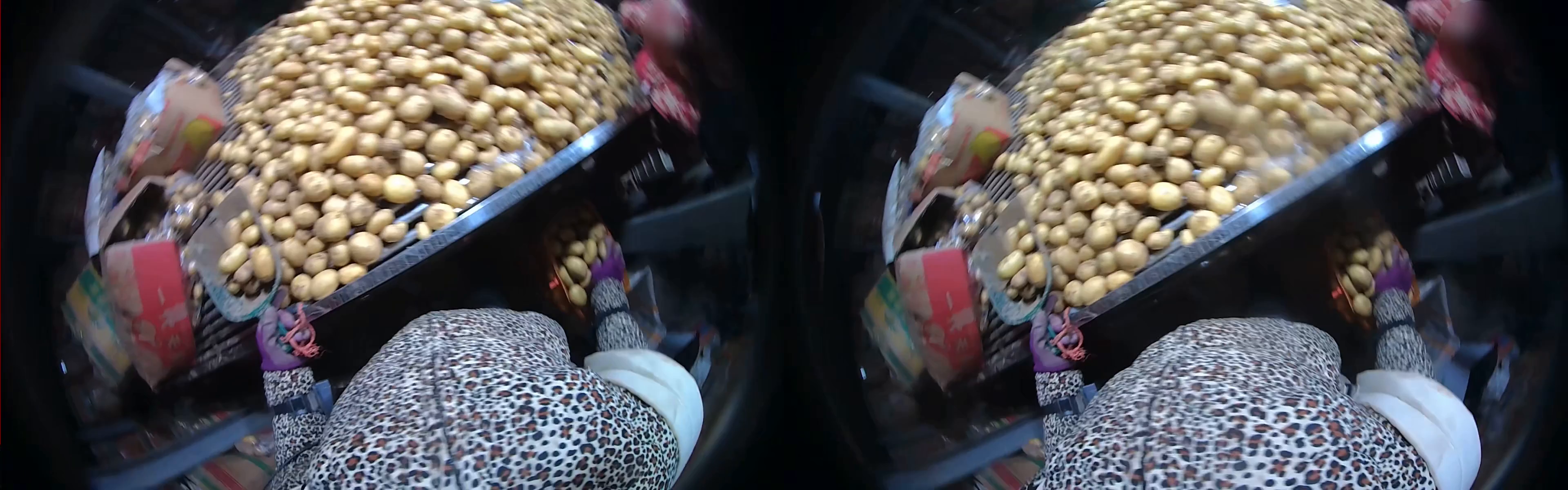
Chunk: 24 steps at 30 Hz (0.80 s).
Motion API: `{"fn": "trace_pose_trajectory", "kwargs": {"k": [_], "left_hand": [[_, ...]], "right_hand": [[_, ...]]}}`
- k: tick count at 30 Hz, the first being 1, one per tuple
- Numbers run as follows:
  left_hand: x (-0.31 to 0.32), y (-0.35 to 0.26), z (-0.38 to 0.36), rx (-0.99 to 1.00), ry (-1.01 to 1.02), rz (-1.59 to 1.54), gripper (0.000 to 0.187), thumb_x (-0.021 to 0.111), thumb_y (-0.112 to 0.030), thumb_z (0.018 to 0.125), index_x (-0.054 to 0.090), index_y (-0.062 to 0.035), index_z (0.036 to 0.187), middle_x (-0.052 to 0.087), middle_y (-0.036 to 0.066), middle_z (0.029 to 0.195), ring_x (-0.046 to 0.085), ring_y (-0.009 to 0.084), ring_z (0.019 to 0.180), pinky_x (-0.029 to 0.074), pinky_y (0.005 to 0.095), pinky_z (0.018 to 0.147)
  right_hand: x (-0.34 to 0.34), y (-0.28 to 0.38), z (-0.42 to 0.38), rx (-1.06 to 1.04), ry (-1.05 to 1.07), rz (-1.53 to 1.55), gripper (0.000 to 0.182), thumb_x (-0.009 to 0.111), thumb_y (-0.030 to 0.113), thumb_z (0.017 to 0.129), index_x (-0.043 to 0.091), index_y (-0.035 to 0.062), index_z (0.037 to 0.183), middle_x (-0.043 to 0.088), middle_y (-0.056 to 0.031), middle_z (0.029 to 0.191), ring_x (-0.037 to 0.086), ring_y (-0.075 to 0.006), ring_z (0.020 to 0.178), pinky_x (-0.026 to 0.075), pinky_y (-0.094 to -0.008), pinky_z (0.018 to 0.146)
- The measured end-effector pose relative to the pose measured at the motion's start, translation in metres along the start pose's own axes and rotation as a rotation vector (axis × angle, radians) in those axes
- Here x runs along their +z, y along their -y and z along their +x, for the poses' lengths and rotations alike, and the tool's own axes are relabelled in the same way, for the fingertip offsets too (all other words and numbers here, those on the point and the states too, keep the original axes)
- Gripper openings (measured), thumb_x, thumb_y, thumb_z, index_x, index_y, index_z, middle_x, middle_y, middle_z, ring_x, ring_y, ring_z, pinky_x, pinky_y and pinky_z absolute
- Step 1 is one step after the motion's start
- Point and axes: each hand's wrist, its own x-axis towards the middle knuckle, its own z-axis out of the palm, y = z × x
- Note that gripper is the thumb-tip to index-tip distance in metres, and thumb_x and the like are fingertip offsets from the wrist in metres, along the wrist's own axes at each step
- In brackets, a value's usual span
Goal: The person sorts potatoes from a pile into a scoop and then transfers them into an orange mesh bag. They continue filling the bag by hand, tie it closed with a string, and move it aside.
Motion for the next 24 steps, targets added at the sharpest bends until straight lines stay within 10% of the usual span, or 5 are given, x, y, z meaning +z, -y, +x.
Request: {"fn": "trace_pose_trajectory", "kwargs": {"k": [7,15,24], "left_hand": [[0.012,-0.007,-0.008,0.101,-0.059,0.11,0.043,0.046,-0.026,0.097,0.049,0.0058,0.126,0.048,0.0,0.068,0.051,0.0135,0.051,0.044,0.0244,0.043],[0.015,-0.017,-0.015,0.123,-0.063,0.216,0.043,0.042,-0.027,0.097,0.053,0.0065,0.122,0.046,0.001,0.066,0.05,0.0136,0.048,0.046,0.0255,0.044],[-0.016,-0.014,-0.021,0.177,-0.215,0.228,0.05,0.046,-0.032,0.095,0.051,0.0125,0.118,0.045,0.0,0.059,0.046,0.0115,0.04,0.043,0.0236,0.04]], "right_hand": [[-0.041,0.011,0.056,0.14,0.01,0.056,0.064,0.06,0.022,0.084,0.034,0.0183,0.142,0.037,-0.0189,0.141,0.038,-0.0354,0.129,0.032,-0.0444,0.107],[-0.139,0.178,0.126,-0.538,-0.46,0.349,0.049,0.06,0.017,0.081,0.05,0.0035,0.127,0.051,-0.0182,0.128,0.047,-0.0346,0.121,0.035,-0.0429,0.105],[-0.145,0.295,0.113,-0.821,-0.194,0.351,0.041,0.06,0.024,0.08,0.058,0.0115,0.119,0.058,-0.012,0.116,0.052,-0.0322,0.11,0.038,-0.0454,0.097]]}}
